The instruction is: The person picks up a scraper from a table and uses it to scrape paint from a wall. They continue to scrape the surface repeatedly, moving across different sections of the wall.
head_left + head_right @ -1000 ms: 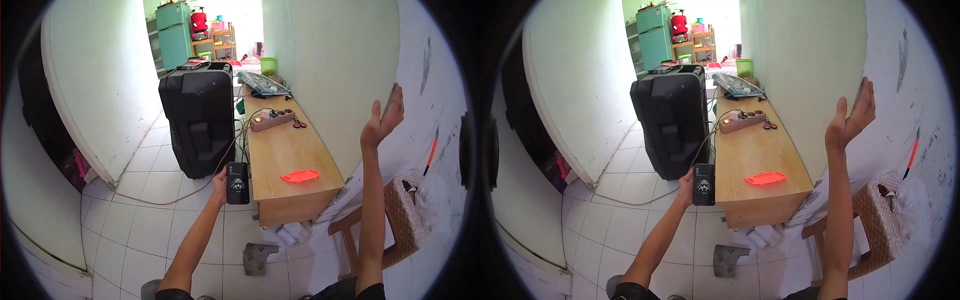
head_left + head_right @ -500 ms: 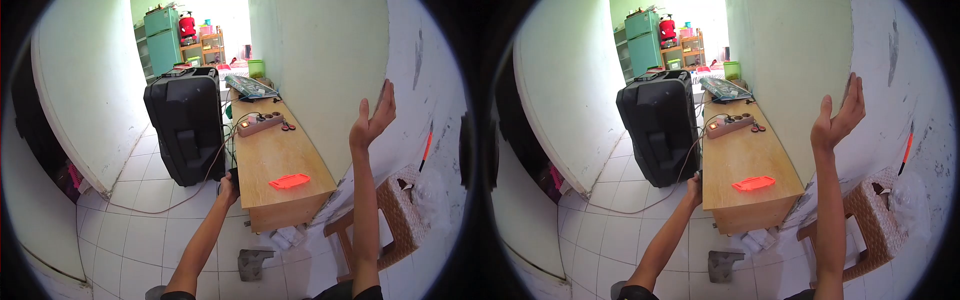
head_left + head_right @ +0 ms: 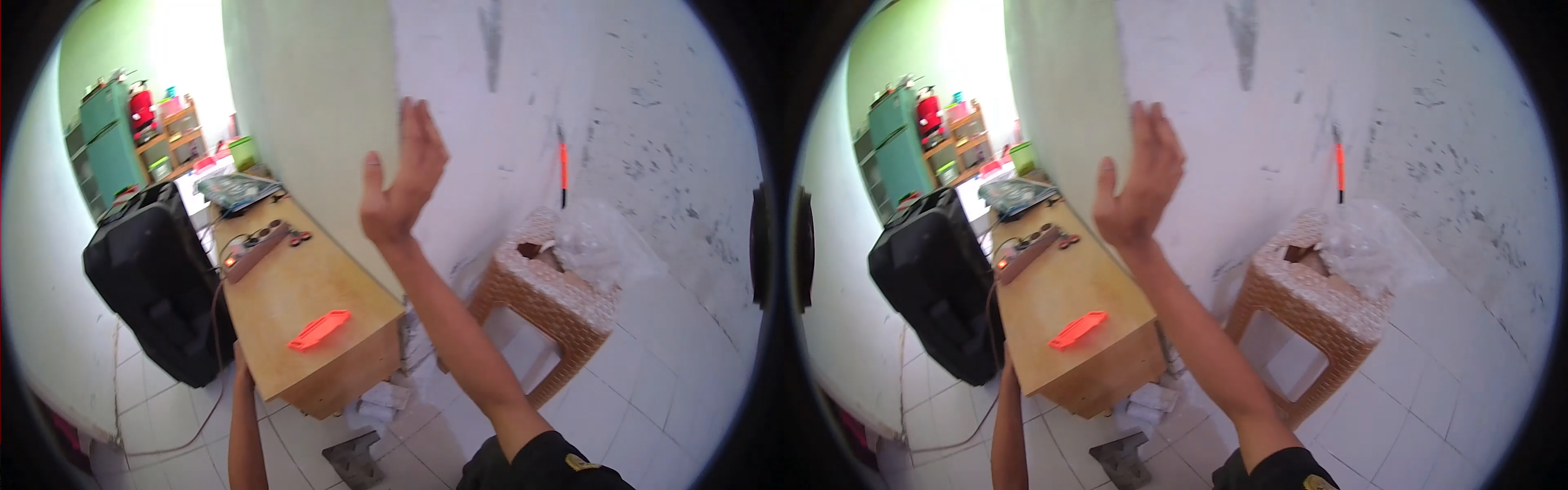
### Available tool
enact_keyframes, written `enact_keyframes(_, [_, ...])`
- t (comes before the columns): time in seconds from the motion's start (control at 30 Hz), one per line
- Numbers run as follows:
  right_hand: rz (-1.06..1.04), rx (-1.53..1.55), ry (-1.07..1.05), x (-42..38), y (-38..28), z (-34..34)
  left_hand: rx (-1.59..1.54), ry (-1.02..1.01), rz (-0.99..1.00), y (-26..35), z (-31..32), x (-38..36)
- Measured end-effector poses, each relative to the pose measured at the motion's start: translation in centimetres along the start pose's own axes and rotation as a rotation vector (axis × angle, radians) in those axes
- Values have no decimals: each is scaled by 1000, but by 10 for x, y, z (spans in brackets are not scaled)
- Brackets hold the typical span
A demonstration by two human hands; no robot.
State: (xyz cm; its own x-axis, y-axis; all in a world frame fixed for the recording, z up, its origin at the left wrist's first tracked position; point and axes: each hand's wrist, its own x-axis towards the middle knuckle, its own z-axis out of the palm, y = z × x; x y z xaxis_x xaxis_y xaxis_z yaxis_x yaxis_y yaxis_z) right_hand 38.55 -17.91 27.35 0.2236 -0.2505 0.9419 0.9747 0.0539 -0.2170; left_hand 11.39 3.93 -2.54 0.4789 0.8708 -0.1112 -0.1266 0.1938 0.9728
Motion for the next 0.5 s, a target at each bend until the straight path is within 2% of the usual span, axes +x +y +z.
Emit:
enact_keyframes(0.17, [45, 39, -27, 1, -2, -5, 146, -27, 105, -17, 24, 16])
enact_keyframes(0.4, [92, 119, -32, 3, 2, -4, 345, 23, 260, -61, 20, 37])
enact_keyframes(0.5, [121, 171, -98, 14, -1, -18, 456, 35, 291, -71, 13, 31])
